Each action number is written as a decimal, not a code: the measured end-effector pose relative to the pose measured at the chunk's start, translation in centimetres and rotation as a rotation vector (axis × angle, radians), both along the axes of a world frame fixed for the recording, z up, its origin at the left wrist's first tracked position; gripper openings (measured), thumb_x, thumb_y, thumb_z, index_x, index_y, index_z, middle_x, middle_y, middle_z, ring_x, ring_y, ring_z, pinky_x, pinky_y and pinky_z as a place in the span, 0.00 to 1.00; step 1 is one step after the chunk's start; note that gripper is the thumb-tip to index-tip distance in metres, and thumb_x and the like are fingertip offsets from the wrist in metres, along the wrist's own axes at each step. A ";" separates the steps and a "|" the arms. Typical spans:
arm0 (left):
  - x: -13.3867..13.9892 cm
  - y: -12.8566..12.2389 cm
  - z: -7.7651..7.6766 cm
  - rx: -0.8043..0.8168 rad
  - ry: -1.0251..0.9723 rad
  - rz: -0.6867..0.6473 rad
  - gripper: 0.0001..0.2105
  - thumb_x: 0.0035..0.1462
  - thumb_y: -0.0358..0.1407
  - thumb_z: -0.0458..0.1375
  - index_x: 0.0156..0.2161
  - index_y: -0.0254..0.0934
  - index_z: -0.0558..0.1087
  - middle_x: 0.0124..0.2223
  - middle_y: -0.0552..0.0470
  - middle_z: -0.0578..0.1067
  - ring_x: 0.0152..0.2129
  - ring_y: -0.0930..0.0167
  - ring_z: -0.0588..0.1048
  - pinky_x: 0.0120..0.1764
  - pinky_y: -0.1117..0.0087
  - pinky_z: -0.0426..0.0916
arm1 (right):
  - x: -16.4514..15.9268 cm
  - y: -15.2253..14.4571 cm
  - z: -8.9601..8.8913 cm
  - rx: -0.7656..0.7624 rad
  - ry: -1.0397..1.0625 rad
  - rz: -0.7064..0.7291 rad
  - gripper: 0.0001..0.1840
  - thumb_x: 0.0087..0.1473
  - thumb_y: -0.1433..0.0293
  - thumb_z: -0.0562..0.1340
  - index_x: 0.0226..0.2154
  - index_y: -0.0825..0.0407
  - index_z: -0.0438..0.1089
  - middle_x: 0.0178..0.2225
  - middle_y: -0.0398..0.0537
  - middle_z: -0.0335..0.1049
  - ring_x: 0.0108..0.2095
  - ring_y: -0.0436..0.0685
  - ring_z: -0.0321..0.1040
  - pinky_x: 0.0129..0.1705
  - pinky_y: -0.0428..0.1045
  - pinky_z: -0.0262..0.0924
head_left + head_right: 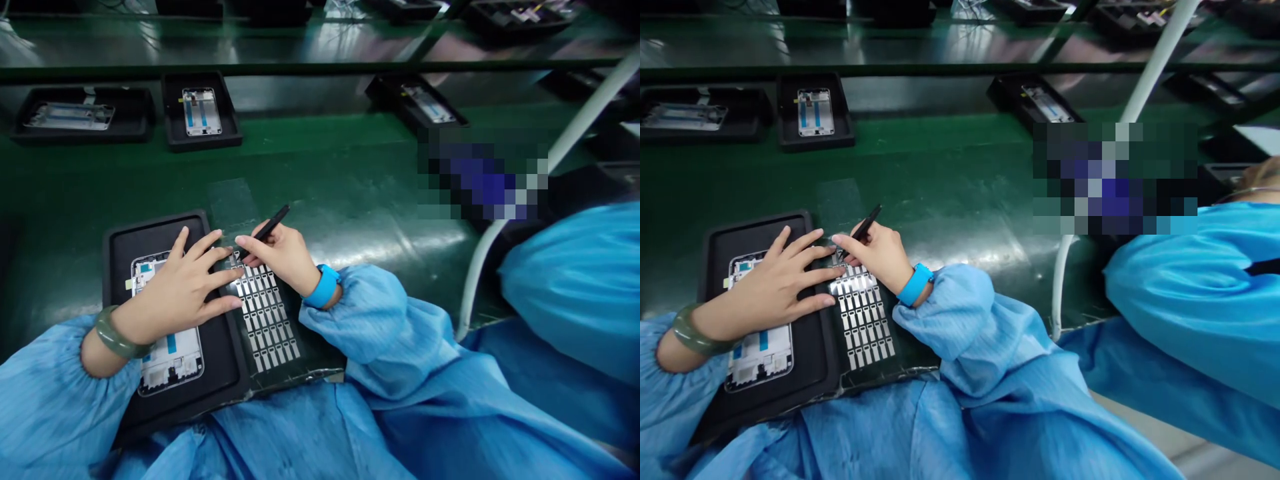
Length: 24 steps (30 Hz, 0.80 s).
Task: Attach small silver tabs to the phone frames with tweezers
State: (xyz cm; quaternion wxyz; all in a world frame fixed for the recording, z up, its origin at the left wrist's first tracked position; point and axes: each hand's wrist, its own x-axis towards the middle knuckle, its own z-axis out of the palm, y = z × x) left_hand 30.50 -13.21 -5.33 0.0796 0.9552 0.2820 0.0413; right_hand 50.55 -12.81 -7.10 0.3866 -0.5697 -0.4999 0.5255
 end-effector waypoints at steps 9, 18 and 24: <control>0.1 0.1 -0.1 -0.003 -0.037 -0.006 0.19 0.58 0.49 0.50 0.51 0.45 0.70 0.54 0.43 0.68 0.59 0.52 0.54 0.55 0.36 0.46 | 0.2 0.2 0.0 -0.025 0.003 0.001 0.17 0.44 0.56 0.66 0.27 0.52 0.65 0.20 0.43 0.71 0.23 0.54 0.74 0.26 0.48 0.72; 0.6 -0.1 0.3 -0.041 -0.056 0.003 0.18 0.58 0.47 0.50 0.51 0.45 0.70 0.53 0.43 0.68 0.59 0.53 0.55 0.56 0.37 0.45 | 0.5 0.8 0.9 -0.172 0.286 -0.030 0.11 0.45 0.66 0.66 0.26 0.55 0.66 0.21 0.42 0.72 0.20 0.48 0.72 0.22 0.40 0.69; 0.0 -0.6 0.5 -0.057 -0.151 0.074 0.19 0.59 0.46 0.50 0.52 0.42 0.67 0.55 0.43 0.66 0.59 0.56 0.56 0.58 0.40 0.44 | 0.7 0.6 2.4 -0.168 0.538 -0.041 0.13 0.43 0.63 0.68 0.27 0.54 0.67 0.24 0.41 0.74 0.21 0.44 0.71 0.23 0.37 0.67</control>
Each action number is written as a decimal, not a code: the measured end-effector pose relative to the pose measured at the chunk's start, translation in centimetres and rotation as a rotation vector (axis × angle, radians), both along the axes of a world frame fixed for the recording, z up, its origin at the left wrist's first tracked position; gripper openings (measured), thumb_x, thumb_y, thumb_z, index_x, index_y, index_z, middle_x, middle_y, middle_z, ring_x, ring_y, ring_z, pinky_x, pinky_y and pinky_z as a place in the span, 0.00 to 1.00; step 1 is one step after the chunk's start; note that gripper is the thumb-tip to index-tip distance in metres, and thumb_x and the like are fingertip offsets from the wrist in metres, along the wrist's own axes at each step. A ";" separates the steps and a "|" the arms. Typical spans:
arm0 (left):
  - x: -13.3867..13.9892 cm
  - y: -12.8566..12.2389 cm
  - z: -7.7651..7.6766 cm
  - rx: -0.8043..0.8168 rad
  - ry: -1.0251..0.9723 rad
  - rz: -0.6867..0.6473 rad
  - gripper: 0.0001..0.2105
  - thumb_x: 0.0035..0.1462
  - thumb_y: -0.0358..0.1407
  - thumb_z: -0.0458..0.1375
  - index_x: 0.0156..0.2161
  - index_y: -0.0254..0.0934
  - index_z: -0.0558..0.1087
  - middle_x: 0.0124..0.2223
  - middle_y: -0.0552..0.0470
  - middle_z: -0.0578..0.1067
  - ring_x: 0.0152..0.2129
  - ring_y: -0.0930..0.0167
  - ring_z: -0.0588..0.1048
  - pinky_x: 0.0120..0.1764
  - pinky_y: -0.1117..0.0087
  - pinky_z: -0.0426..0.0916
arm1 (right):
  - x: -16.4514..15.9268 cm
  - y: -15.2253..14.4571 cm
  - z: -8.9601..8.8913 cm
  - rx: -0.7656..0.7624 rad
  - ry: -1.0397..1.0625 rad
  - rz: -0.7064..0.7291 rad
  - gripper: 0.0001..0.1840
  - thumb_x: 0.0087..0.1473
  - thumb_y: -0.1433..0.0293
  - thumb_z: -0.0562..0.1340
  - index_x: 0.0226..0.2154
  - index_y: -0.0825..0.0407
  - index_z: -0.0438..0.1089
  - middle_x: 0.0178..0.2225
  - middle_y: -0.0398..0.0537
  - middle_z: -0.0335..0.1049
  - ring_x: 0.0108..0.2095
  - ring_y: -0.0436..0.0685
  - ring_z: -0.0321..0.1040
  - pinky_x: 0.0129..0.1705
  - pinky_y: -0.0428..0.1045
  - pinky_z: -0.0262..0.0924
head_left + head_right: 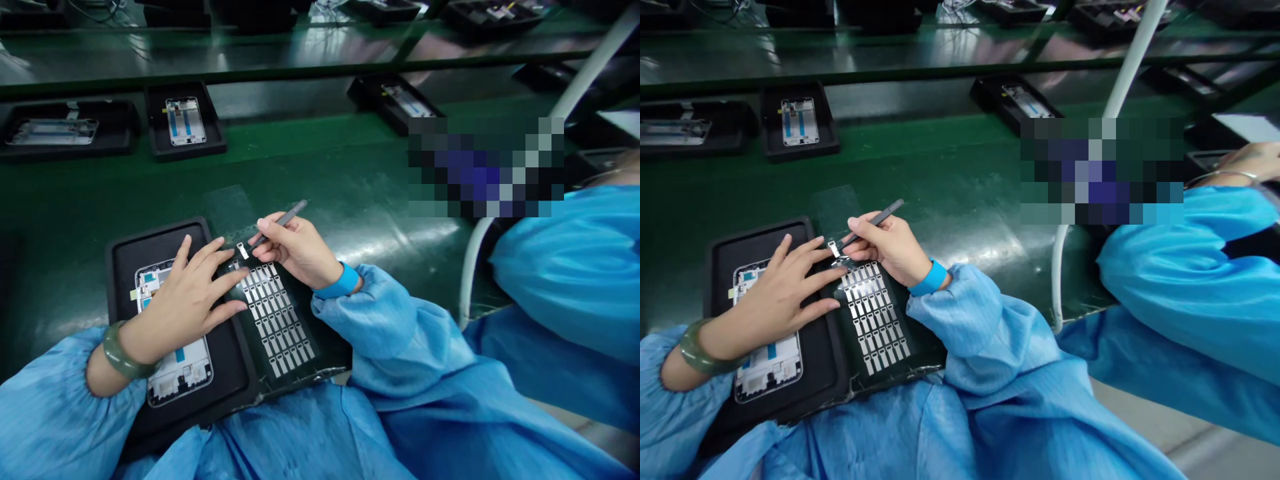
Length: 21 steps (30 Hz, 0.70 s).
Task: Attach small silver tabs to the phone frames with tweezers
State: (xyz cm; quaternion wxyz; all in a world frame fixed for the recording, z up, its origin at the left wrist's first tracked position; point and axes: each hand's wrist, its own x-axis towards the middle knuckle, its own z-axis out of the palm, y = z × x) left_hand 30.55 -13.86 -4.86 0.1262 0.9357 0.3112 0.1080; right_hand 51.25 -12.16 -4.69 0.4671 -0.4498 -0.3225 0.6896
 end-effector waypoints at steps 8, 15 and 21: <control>-1.9 -1.4 2.0 -0.359 -0.515 0.408 0.06 0.60 0.36 0.50 0.36 0.39 0.68 0.40 0.52 0.71 0.41 0.72 0.70 0.45 0.69 0.66 | -4.5 -0.5 2.4 0.128 0.070 0.142 0.11 0.45 0.65 0.67 0.29 0.52 0.67 0.25 0.40 0.74 0.23 0.46 0.73 0.24 0.39 0.68; -4.8 -2.3 2.4 -0.390 -0.365 0.401 0.06 0.58 0.35 0.51 0.33 0.41 0.70 0.41 0.53 0.69 0.40 0.72 0.69 0.43 0.69 0.66 | -6.8 -0.4 3.1 0.250 -0.090 0.384 0.13 0.41 0.65 0.69 0.29 0.54 0.68 0.21 0.38 0.70 0.23 0.49 0.73 0.25 0.42 0.70; -7.5 -2.4 2.1 -0.321 -0.316 0.465 0.08 0.60 0.38 0.50 0.41 0.41 0.69 0.43 0.52 0.69 0.43 0.72 0.69 0.45 0.71 0.66 | -8.8 1.0 2.8 0.237 -0.100 0.351 0.13 0.44 0.63 0.67 0.29 0.55 0.68 0.22 0.40 0.71 0.23 0.48 0.73 0.25 0.41 0.69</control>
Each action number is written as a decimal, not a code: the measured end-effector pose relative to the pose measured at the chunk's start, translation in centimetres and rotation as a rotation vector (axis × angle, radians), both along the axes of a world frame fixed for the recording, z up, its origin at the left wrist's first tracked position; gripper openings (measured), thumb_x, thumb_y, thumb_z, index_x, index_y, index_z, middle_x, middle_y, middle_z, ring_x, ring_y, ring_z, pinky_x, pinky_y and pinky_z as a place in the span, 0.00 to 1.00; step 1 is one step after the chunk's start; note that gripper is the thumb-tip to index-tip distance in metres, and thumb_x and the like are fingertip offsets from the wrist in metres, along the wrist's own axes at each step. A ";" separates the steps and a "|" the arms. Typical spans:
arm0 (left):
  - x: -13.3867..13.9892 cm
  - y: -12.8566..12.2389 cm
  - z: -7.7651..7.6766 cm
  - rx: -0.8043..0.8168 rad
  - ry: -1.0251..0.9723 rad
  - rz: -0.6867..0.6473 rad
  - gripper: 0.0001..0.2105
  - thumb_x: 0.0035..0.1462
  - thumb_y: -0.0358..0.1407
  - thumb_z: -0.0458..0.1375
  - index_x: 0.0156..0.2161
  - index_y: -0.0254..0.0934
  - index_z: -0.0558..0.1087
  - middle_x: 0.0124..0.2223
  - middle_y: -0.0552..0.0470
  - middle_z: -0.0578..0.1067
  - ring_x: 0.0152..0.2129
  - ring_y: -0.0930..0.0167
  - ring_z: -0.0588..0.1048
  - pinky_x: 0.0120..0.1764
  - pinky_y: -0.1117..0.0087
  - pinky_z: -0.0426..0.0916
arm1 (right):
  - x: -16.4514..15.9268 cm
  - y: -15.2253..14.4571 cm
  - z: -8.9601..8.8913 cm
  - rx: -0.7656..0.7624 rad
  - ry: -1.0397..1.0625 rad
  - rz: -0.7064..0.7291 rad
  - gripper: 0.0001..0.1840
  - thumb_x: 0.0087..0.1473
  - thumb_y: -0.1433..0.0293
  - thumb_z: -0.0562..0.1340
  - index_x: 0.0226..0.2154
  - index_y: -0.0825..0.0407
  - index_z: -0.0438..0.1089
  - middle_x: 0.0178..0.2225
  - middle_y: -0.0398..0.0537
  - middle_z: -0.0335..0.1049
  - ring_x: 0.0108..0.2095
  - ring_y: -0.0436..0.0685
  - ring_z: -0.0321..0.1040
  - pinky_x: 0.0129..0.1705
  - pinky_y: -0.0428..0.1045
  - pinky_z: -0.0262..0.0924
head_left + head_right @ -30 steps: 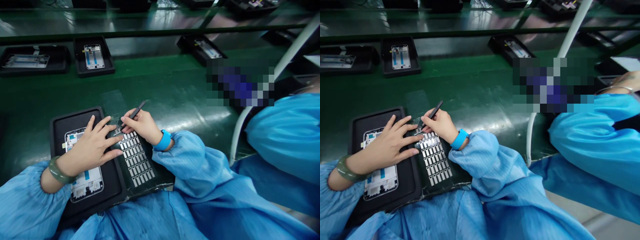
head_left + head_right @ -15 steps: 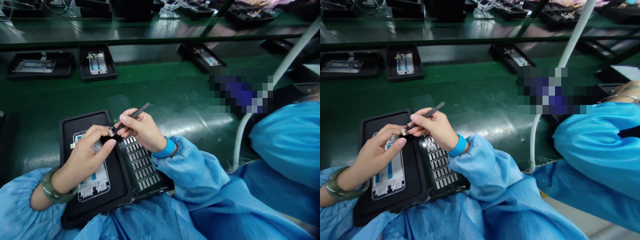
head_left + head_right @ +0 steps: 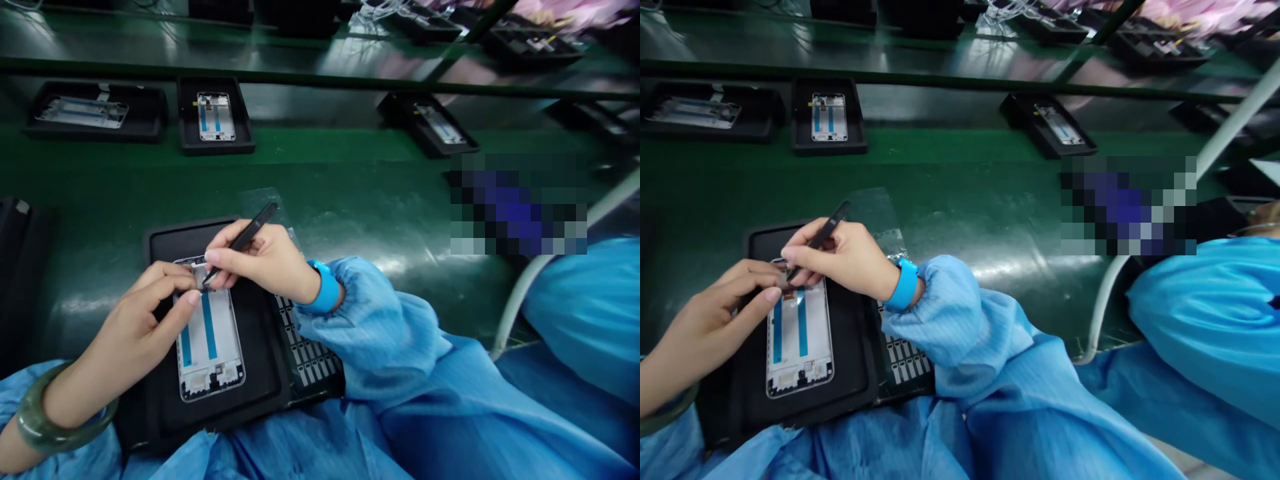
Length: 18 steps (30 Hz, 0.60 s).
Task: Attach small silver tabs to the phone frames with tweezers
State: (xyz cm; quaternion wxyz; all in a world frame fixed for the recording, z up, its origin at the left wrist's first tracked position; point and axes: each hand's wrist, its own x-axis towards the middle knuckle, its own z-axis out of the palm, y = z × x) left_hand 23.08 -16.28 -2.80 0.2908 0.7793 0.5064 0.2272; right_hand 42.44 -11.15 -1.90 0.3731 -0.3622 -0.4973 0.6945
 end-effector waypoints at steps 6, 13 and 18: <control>-2.4 1.5 -2.7 0.236 0.170 -0.043 0.16 0.58 0.38 0.53 0.50 0.36 0.65 0.55 0.44 0.65 0.58 0.63 0.58 0.58 0.58 0.56 | -1.6 2.4 -2.1 0.012 -0.056 -0.115 0.15 0.44 0.62 0.67 0.29 0.56 0.67 0.23 0.41 0.69 0.22 0.49 0.73 0.23 0.41 0.69; -2.5 1.5 -3.7 0.267 0.240 -0.073 0.12 0.57 0.39 0.54 0.44 0.35 0.66 0.51 0.44 0.70 0.55 0.64 0.63 0.60 0.54 0.51 | -2.2 2.7 -3.2 0.037 -0.158 -0.082 0.13 0.47 0.64 0.65 0.30 0.55 0.66 0.24 0.41 0.69 0.22 0.49 0.73 0.22 0.41 0.69; -2.4 1.2 -3.4 0.257 0.253 -0.066 0.12 0.57 0.39 0.55 0.44 0.35 0.66 0.51 0.43 0.69 0.55 0.64 0.63 0.59 0.54 0.54 | -2.4 2.9 -3.4 0.113 -0.255 -0.026 0.09 0.49 0.66 0.63 0.31 0.55 0.66 0.23 0.40 0.69 0.23 0.50 0.73 0.24 0.43 0.69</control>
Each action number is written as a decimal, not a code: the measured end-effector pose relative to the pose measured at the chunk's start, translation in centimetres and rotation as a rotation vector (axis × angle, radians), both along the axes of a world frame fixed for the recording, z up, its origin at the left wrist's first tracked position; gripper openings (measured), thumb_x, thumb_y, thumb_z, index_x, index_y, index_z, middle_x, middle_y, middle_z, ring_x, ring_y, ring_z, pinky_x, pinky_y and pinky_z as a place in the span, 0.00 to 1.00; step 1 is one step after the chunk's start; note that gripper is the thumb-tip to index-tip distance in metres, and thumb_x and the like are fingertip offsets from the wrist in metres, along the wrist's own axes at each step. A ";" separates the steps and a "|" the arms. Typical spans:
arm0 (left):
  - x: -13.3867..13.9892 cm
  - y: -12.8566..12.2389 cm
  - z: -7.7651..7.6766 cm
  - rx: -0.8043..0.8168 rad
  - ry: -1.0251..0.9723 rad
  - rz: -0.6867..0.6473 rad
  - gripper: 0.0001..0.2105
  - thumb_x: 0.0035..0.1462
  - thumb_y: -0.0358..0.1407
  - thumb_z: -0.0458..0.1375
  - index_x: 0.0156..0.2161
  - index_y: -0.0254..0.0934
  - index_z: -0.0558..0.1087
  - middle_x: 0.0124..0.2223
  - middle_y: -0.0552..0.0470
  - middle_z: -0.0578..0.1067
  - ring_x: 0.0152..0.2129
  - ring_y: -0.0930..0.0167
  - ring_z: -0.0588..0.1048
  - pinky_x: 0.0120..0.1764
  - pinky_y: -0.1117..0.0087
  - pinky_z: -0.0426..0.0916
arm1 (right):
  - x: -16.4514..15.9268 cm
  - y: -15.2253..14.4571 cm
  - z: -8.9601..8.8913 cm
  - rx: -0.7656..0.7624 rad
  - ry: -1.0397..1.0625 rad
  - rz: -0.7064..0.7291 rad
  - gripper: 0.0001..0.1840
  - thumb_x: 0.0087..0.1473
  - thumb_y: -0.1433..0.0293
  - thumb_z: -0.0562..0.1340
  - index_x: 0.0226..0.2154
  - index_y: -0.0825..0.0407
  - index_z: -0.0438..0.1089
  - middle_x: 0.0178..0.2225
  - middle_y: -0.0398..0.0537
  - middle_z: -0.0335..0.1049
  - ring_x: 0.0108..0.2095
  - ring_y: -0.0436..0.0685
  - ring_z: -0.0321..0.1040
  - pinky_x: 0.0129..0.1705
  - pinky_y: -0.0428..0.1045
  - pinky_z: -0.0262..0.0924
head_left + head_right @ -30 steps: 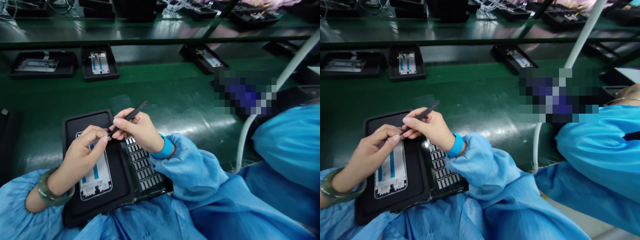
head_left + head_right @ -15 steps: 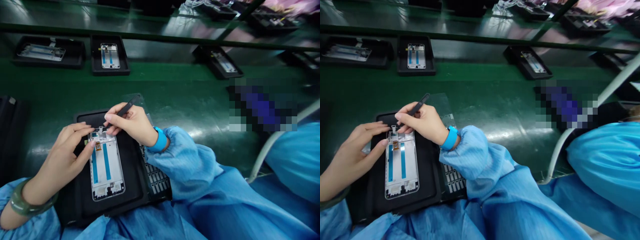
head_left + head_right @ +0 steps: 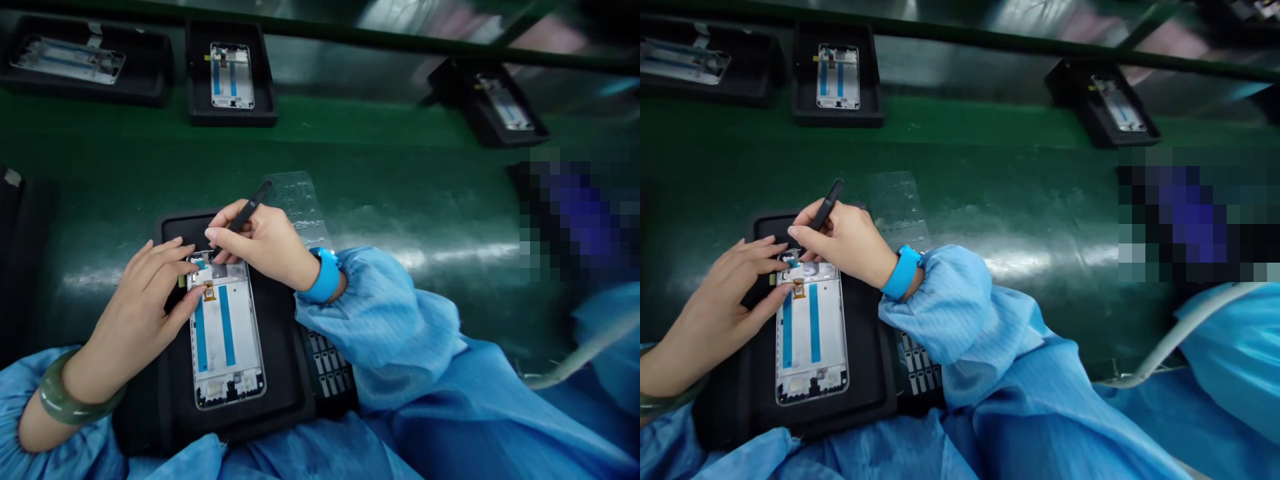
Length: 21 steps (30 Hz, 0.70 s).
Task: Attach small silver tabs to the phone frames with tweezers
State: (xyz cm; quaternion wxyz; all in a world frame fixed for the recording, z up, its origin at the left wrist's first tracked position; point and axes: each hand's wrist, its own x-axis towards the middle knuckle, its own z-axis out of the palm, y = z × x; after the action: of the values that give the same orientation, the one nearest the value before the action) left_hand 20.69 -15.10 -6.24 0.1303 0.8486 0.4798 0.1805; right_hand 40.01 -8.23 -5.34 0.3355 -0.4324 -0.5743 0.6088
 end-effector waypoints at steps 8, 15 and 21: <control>0.2 0.0 0.2 -0.036 -0.013 0.010 0.12 0.58 0.38 0.54 0.45 0.34 0.66 0.52 0.42 0.68 0.55 0.64 0.62 0.57 0.57 0.58 | 0.2 0.0 -0.2 0.084 -0.060 0.042 0.08 0.51 0.66 0.61 0.32 0.54 0.65 0.24 0.40 0.69 0.24 0.50 0.73 0.25 0.43 0.68; 0.4 0.0 0.5 -0.051 -0.011 0.015 0.11 0.58 0.37 0.54 0.45 0.35 0.66 0.52 0.43 0.67 0.55 0.64 0.62 0.57 0.57 0.58 | 0.2 0.0 -0.2 0.147 -0.118 0.045 0.08 0.53 0.66 0.59 0.32 0.54 0.65 0.23 0.39 0.69 0.24 0.48 0.73 0.28 0.44 0.66; 0.4 0.0 0.4 -0.027 -0.010 -0.001 0.12 0.58 0.36 0.54 0.45 0.33 0.66 0.52 0.42 0.68 0.55 0.63 0.63 0.57 0.56 0.58 | 0.2 0.0 -0.2 0.172 -0.145 0.047 0.08 0.53 0.65 0.59 0.32 0.54 0.65 0.21 0.37 0.68 0.24 0.48 0.72 0.30 0.44 0.66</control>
State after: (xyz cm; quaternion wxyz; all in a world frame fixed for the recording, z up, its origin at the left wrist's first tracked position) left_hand 21.04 -15.08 -5.79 0.1442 0.8461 0.4812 0.1783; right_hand 40.22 -8.27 -5.57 0.3146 -0.4312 -0.6573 0.5320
